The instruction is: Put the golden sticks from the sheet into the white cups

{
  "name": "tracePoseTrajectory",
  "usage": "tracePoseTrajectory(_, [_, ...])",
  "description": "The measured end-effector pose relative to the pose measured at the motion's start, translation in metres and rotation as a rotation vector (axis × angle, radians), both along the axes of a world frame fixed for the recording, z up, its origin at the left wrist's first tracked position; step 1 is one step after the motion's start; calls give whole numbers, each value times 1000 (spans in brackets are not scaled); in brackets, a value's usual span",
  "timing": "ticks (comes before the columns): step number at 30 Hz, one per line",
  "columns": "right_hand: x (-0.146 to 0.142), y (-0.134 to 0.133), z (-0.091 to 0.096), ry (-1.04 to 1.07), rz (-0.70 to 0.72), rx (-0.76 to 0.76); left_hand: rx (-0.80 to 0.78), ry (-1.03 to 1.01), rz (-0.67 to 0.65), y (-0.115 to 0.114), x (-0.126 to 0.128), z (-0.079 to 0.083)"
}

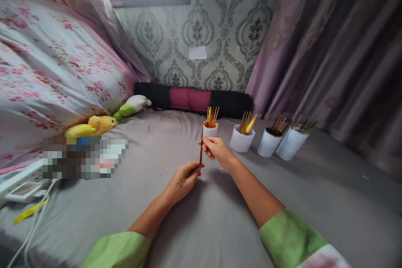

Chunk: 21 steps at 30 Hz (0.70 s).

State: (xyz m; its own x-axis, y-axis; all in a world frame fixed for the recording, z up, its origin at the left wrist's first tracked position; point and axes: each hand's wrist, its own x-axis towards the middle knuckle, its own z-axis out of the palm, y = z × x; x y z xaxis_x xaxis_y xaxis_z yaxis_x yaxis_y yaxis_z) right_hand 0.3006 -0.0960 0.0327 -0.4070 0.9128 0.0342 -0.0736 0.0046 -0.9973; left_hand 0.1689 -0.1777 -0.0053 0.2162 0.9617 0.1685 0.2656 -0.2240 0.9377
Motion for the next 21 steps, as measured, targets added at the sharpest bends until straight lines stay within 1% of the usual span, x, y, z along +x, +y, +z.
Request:
tracePoseTrajectory(9, [-1, -1, 2, -80, -46, 9, -41, 34, 8, -2, 2, 4])
tracePoseTrajectory(15, [-1, -2, 3, -99, -69, 15, -54, 2, 6, -1, 2, 2])
tracePoseTrajectory(21, [2, 1, 2, -94, -49, 24, -184, -113, -9, -1, 2, 5])
